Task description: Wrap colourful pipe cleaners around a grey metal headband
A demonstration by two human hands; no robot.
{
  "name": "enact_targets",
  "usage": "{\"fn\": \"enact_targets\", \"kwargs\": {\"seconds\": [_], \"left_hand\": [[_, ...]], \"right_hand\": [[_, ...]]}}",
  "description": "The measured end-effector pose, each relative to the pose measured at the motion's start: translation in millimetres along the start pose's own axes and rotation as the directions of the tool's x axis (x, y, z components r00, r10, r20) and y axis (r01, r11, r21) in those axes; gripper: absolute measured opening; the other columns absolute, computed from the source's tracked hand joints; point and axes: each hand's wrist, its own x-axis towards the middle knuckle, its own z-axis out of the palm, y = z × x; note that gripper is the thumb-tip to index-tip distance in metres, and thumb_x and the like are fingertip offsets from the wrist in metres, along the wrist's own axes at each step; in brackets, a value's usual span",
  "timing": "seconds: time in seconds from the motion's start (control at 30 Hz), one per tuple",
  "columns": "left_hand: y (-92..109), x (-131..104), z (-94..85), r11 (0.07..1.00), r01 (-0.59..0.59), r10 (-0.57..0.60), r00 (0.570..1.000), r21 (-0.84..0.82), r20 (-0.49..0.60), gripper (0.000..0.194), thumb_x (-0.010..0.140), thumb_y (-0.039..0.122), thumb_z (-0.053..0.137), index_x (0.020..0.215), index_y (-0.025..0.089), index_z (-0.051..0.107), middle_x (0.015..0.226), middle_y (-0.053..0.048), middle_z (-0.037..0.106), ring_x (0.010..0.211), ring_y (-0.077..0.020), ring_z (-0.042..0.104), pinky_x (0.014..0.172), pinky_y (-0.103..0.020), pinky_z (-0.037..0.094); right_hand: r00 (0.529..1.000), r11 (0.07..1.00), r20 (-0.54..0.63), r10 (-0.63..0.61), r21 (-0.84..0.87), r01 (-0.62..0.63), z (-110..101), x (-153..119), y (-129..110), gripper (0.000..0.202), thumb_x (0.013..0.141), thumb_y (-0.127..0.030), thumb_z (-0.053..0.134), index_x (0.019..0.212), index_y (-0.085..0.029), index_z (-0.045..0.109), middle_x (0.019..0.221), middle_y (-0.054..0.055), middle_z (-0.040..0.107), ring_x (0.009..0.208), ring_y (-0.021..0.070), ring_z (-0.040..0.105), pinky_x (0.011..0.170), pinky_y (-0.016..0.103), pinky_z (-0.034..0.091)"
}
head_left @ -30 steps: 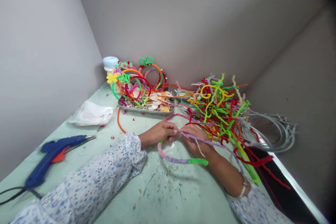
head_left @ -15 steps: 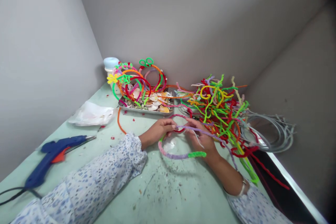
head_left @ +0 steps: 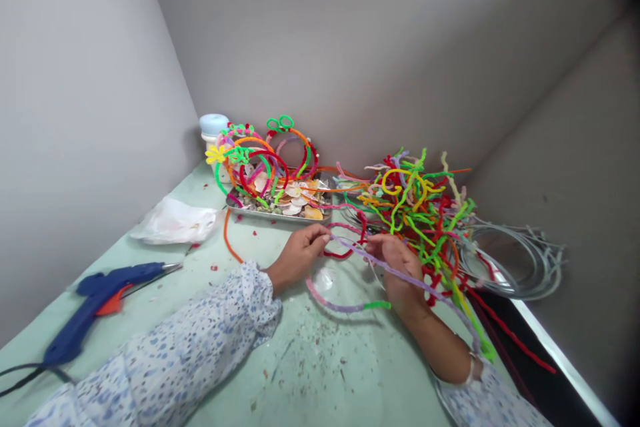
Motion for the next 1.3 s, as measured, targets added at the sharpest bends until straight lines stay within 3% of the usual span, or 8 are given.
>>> {"fn": "enact_targets", "kwargs": {"seconds": [0.1, 0.2, 0.33, 0.47, 0.87, 1.03, 1.3], "left_hand": [[5, -2, 1.7, 0.998, 0.017, -0.015, 1.000, -0.060, 0.027, 0.022, 0.084, 0.035, 0.048, 0.089, 0.016, 0.058, 0.060, 0.004, 0.046, 0.050, -0.0075, 0.037, 0.048, -0.019, 0.029], [7, -4, 5.7, 0.989, 0.049, -0.040, 0.997, -0.139, 0.070, 0.023, 0.083, 0.037, 0.049, 0.086, 0.016, 0.057, 0.059, 0.004, 0.046, 0.048, -0.0065, 0.037, 0.045, -0.018, 0.028], [7, -6, 10.9, 0.968, 0.152, -0.112, 0.974, -0.199, 0.196, 0.025, 0.081, 0.039, 0.052, 0.085, 0.015, 0.057, 0.056, 0.004, 0.048, 0.045, -0.0058, 0.038, 0.043, -0.017, 0.028], [7, -7, 11.5, 0.956, 0.201, -0.137, 0.950, -0.212, 0.282, 0.026, 0.080, 0.039, 0.053, 0.083, 0.014, 0.057, 0.055, 0.004, 0.049, 0.043, -0.0052, 0.039, 0.042, -0.017, 0.028], [4, -4, 8.0, 0.942, 0.296, -0.210, 0.886, -0.156, 0.412, 0.023, 0.079, 0.036, 0.054, 0.083, 0.014, 0.056, 0.053, 0.004, 0.050, 0.037, -0.0044, 0.039, 0.038, -0.017, 0.028], [5, -3, 8.5, 0.938, 0.311, -0.225, 0.883, -0.154, 0.412, 0.020, 0.077, 0.035, 0.054, 0.078, 0.014, 0.056, 0.051, 0.005, 0.048, 0.037, -0.0045, 0.037, 0.038, -0.017, 0.027], [6, -2, 8.4, 0.930, 0.334, -0.246, 0.875, -0.152, 0.416, 0.021, 0.077, 0.035, 0.054, 0.075, 0.014, 0.055, 0.050, 0.005, 0.047, 0.037, -0.0044, 0.036, 0.038, -0.018, 0.026]], "right_hand": [[0.988, 0.978, 0.032, 0.148, 0.142, -0.151, -1, 6, 7, 0.026, 0.083, -0.045, 0.053, 0.088, -0.021, 0.063, 0.067, 0.000, 0.060, 0.052, 0.0111, 0.053, 0.048, 0.023, 0.042], [0.982, 0.984, 0.073, 0.172, 0.027, -0.174, 2, 8, 8, 0.026, 0.076, -0.042, 0.063, 0.091, -0.020, 0.064, 0.060, -0.001, 0.060, 0.051, 0.0119, 0.054, 0.047, 0.023, 0.042], [0.981, 0.971, 0.175, 0.079, -0.235, -0.037, 9, 3, 0, 0.025, 0.073, -0.039, 0.067, 0.090, -0.021, 0.067, 0.077, 0.003, 0.066, 0.063, 0.0154, 0.059, 0.054, 0.026, 0.046], [0.975, 0.933, 0.220, -0.044, -0.340, 0.119, 11, 0, -4, 0.017, 0.077, -0.034, 0.062, 0.085, -0.020, 0.067, 0.081, 0.004, 0.065, 0.072, 0.0174, 0.060, 0.062, 0.028, 0.047], [0.947, 0.908, 0.306, -0.095, -0.363, 0.208, 7, -1, 12, 0.008, 0.078, -0.021, 0.054, 0.079, -0.020, 0.062, 0.072, 0.002, 0.060, 0.069, 0.0171, 0.057, 0.062, 0.027, 0.045], [0.901, 0.870, 0.398, -0.171, -0.368, 0.327, 2, 1, 7, 0.010, 0.080, -0.028, 0.055, 0.080, -0.021, 0.063, 0.078, 0.003, 0.060, 0.073, 0.0191, 0.056, 0.067, 0.031, 0.045], [0.889, 0.846, 0.417, -0.190, -0.390, 0.364, 5, 4, 0, 0.013, 0.082, -0.030, 0.057, 0.077, -0.020, 0.065, 0.074, 0.003, 0.060, 0.069, 0.0171, 0.056, 0.064, 0.029, 0.044]]}}
